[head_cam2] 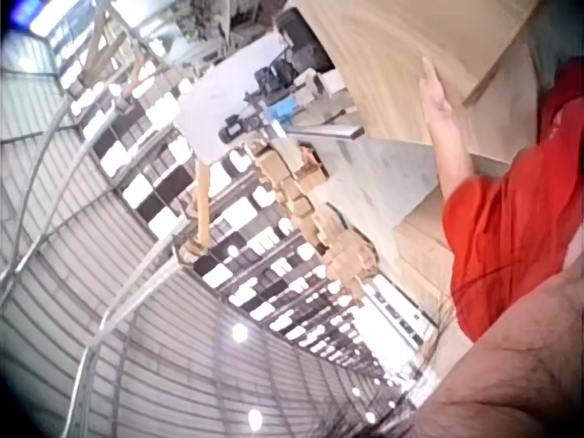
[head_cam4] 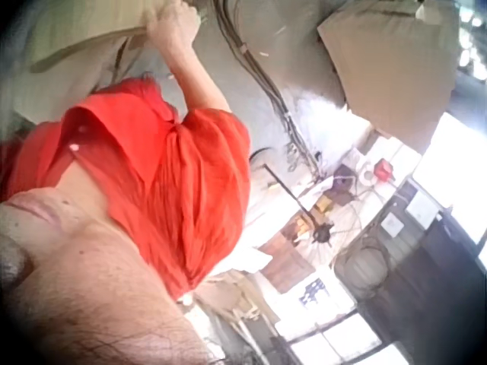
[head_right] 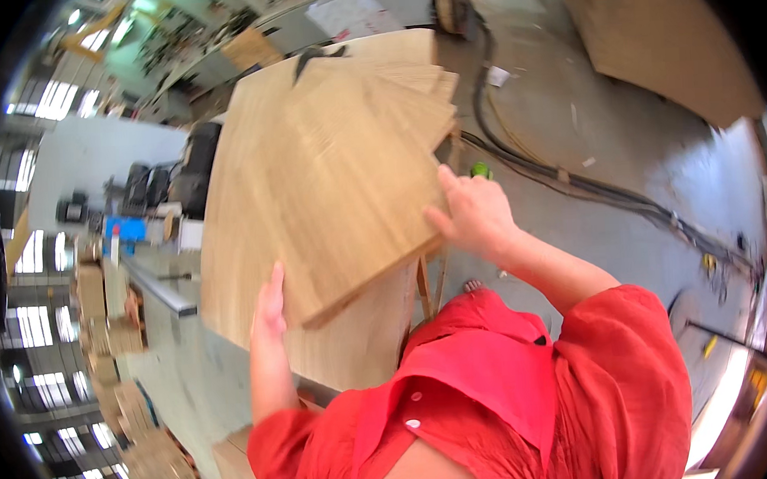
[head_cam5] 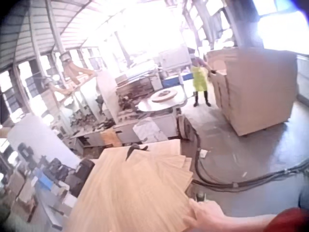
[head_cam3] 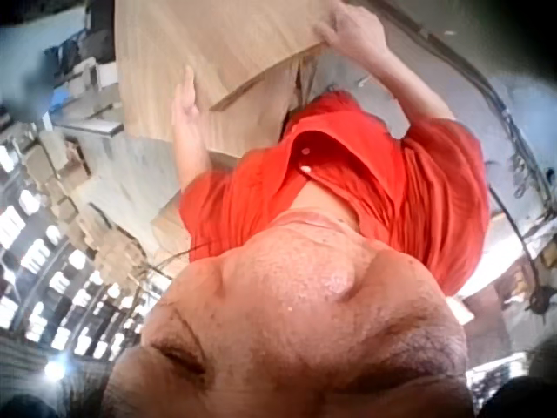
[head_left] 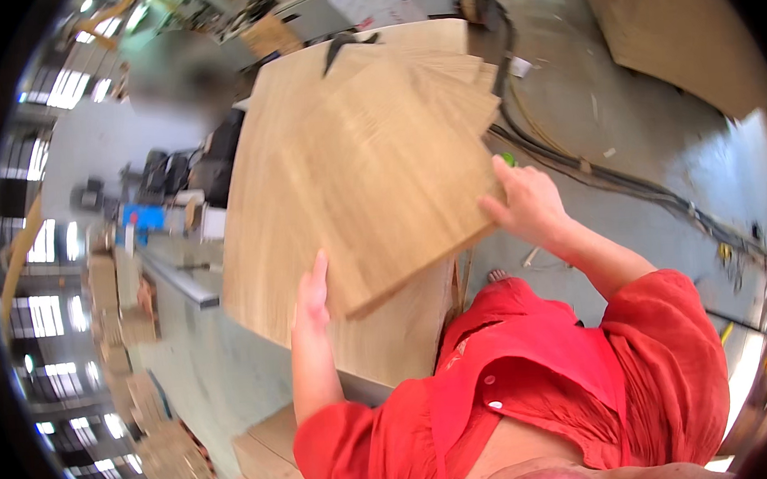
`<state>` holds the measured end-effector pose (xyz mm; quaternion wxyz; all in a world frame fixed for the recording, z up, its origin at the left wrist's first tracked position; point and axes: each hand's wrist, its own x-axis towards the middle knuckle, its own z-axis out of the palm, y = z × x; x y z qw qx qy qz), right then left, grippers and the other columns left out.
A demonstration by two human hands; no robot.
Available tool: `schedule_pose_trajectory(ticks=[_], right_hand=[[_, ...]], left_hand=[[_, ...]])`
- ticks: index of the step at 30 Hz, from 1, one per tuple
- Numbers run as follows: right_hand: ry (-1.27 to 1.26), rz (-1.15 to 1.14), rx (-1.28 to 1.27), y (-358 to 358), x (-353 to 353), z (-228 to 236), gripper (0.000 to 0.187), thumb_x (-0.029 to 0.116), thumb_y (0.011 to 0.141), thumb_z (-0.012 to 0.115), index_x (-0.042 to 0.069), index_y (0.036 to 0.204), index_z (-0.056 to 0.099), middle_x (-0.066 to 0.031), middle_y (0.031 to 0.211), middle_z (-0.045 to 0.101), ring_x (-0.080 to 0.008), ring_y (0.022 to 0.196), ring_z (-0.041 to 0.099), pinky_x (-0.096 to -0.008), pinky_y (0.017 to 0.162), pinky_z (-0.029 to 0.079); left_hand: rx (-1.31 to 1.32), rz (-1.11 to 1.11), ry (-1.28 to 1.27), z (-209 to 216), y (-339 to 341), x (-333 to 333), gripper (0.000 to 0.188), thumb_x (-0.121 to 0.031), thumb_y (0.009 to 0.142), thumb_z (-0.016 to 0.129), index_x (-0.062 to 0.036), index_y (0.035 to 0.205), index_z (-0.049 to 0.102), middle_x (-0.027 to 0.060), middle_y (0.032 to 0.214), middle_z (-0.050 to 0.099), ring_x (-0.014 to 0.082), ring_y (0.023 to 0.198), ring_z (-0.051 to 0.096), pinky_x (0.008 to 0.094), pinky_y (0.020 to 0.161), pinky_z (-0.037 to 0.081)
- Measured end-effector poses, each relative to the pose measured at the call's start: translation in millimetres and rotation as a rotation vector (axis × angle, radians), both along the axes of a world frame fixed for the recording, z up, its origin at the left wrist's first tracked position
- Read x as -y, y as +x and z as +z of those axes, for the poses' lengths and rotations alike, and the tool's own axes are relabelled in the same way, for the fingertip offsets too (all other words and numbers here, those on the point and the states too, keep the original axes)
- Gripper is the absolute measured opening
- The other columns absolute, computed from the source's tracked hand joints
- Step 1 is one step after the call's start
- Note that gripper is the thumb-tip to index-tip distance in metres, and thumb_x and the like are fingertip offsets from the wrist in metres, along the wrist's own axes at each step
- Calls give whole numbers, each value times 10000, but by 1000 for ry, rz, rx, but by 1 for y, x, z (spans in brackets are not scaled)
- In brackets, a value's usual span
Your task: The person picks up light-colored wood planks from a workbench and stacks them onto a red plastic pallet on the floor. The person repeatedly lifts the planks and places them in a neat pile, organizing the materials in a workshop setting.
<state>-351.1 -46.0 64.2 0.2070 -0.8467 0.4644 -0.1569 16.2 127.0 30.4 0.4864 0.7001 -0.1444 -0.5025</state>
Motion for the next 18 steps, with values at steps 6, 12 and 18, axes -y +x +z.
schedule_pose_trajectory(ticks=[6,12,18], right_hand=[[1049,78,433,-18,27,-47,700,454,826,612,-62,1266,439,-137,1059,593,-192,969,575,-314,802,468],[1260,-114,771,39,58,-38,580,367,817,645,-67,1178,513,-133,1091,598,-200,957,595,-330,805,480],[899,-119,585,44,35,-26,574,357,783,683,-71,1136,536,-168,1034,635,-242,969,614,-344,851,471]], left_hand=[[-93,-14,66,7,-23,-59,612,-411,901,572,-19,1336,394,118,1272,518,227,1133,521,392,935,452],[-337,36,-75,15,2,-7,701,-534,852,578,-38,1321,421,129,1283,513,242,1156,501,396,963,421],[-204,83,-75,-12,39,1,704,-536,826,613,-49,1304,441,110,1261,531,243,1137,512,406,959,429]])
